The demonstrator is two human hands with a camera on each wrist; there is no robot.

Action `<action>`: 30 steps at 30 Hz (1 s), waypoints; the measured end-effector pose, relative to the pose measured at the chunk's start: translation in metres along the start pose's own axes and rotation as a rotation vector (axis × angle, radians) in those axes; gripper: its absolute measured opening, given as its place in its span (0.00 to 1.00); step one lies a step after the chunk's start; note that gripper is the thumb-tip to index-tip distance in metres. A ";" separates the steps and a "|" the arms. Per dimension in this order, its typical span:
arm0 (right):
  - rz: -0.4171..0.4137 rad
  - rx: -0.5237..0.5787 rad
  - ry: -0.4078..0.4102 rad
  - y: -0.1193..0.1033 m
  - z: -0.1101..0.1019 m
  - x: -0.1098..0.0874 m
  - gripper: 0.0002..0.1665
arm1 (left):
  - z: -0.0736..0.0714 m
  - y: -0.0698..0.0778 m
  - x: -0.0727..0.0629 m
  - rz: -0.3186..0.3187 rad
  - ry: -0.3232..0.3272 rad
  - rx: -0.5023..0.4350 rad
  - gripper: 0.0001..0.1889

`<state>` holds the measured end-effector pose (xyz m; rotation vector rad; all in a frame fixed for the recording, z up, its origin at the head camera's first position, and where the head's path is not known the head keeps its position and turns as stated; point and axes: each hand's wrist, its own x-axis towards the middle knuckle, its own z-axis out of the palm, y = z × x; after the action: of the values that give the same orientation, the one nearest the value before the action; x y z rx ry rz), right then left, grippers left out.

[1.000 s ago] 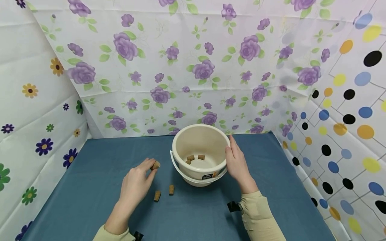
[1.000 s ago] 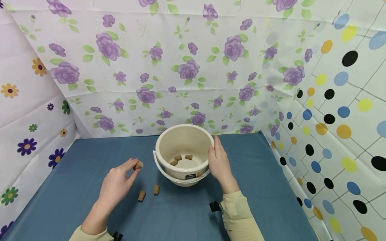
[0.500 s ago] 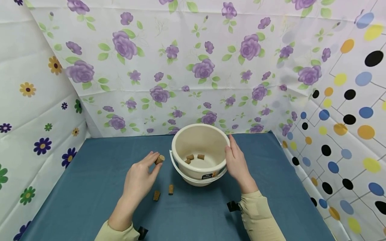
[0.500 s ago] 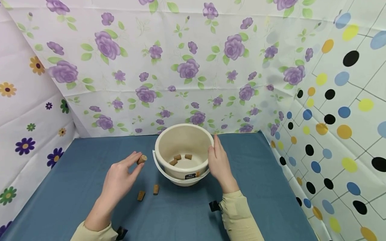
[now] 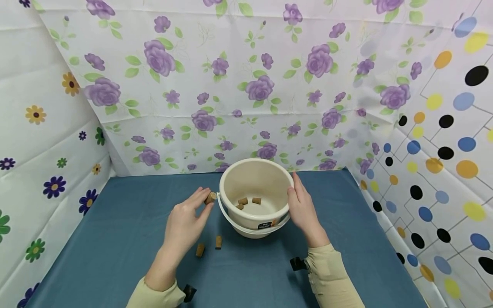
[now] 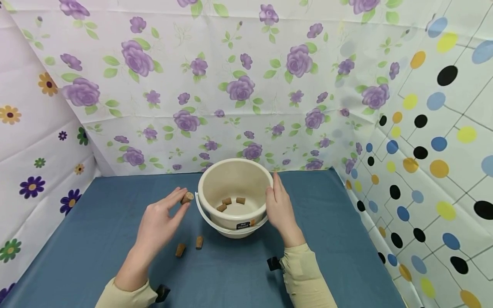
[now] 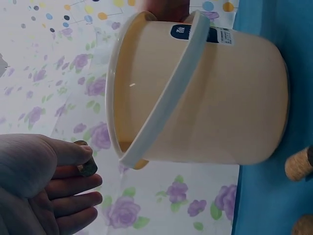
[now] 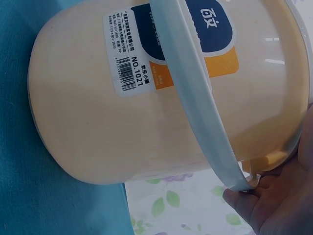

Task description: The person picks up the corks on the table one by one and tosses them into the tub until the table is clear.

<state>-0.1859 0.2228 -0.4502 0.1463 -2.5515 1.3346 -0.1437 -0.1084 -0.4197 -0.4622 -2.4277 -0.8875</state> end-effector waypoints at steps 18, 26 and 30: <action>0.002 0.001 -0.005 0.000 0.000 -0.001 0.36 | 0.006 0.021 0.014 0.028 -0.022 -0.094 0.23; -0.002 -0.009 -0.004 0.000 -0.001 -0.001 0.36 | 0.011 0.025 0.018 0.023 -0.043 -0.095 0.22; -0.002 -0.011 -0.007 0.000 -0.001 -0.001 0.36 | 0.012 0.027 0.020 0.035 -0.053 -0.100 0.22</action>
<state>-0.1849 0.2230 -0.4498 0.1511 -2.5632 1.3219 -0.1512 -0.0776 -0.4026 -0.5706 -2.4232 -0.9964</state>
